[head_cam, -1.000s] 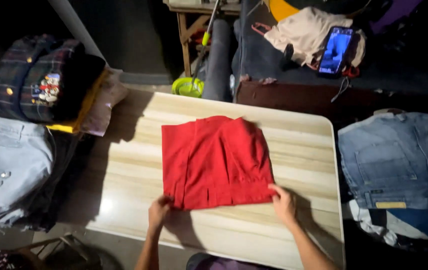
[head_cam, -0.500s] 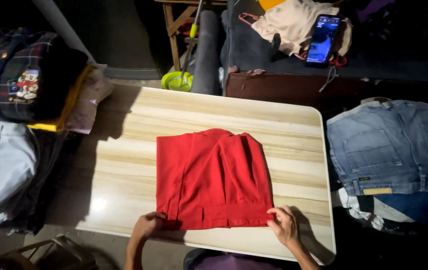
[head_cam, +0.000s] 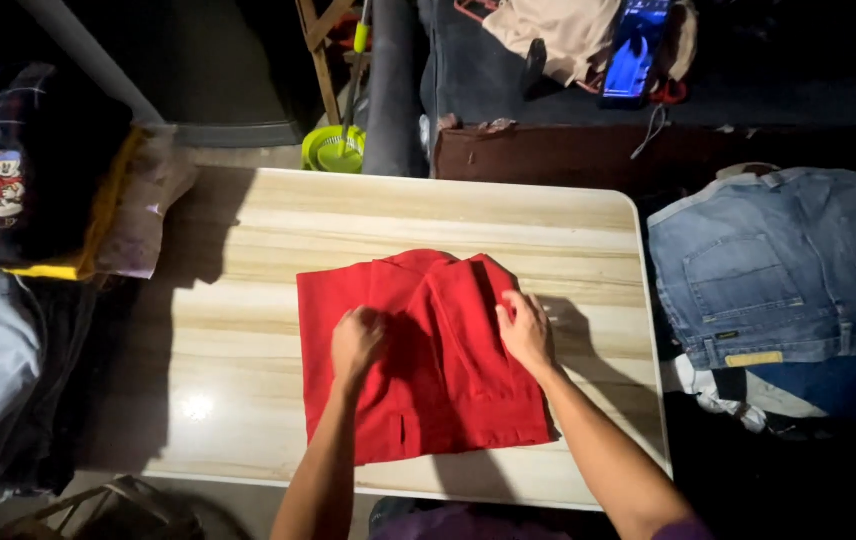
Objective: Folding denim shorts and a red skirt on a low table.
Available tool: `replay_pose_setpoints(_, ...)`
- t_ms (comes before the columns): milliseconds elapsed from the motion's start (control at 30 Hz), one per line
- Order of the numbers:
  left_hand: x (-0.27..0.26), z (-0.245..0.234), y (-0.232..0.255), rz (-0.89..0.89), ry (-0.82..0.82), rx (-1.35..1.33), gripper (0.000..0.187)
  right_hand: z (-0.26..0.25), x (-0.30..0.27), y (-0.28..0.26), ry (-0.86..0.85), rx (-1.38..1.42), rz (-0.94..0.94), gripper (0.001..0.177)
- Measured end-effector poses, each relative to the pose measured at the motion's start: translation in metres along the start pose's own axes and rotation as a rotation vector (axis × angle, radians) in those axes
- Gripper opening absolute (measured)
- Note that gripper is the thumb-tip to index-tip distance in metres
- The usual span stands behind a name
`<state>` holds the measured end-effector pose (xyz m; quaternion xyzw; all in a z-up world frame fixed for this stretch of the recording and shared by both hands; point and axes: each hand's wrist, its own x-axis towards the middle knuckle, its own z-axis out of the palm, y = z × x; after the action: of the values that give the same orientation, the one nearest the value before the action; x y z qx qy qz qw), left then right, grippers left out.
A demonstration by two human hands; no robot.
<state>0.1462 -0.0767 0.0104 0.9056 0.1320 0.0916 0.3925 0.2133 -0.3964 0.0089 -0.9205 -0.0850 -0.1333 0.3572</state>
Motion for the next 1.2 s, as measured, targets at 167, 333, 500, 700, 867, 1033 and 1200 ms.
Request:
replay_pose_setpoints(167, 0.032, 0.024, 0.041, -0.104, -0.076, 0.108, 0.027, 0.040, 0.023, 0.019, 0.022, -0.092, 0.064, 0.050)
replay_pose_setpoints(333, 0.048, 0.055, 0.034, -0.163, -0.198, 0.228, 0.032, 0.085, 0.021, 0.077, -0.072, -0.102, 0.179, 0.030)
replay_pose_setpoints(500, 0.030, 0.033, 0.054, -0.463, -0.079, 0.097, 0.033, 0.073, 0.020, 0.078, 0.055, -0.101, 0.367, 0.007)
replay_pose_setpoints(700, 0.021, 0.019, 0.064, -0.528, -0.078, 0.146, 0.034, 0.058, 0.026, 0.056, 0.283, -0.111, 0.624, 0.030)
replay_pose_setpoints(867, 0.010, 0.032, 0.071, -0.022, -0.048, 0.308, 0.047, 0.020, 0.006, -0.042, 0.085, -0.152, 0.319, 0.049)
replay_pose_setpoints(1033, 0.009, 0.038, 0.066, 0.277, -0.163, 0.542, 0.063, 0.015, -0.024, -0.048, -0.142, -0.367, -0.098, 0.070)
replay_pose_setpoints(1200, 0.011, 0.039, 0.064, 0.148, -0.208, 0.567, 0.068, 0.015, -0.026, -0.033, -0.295, -0.478, -0.021, 0.071)
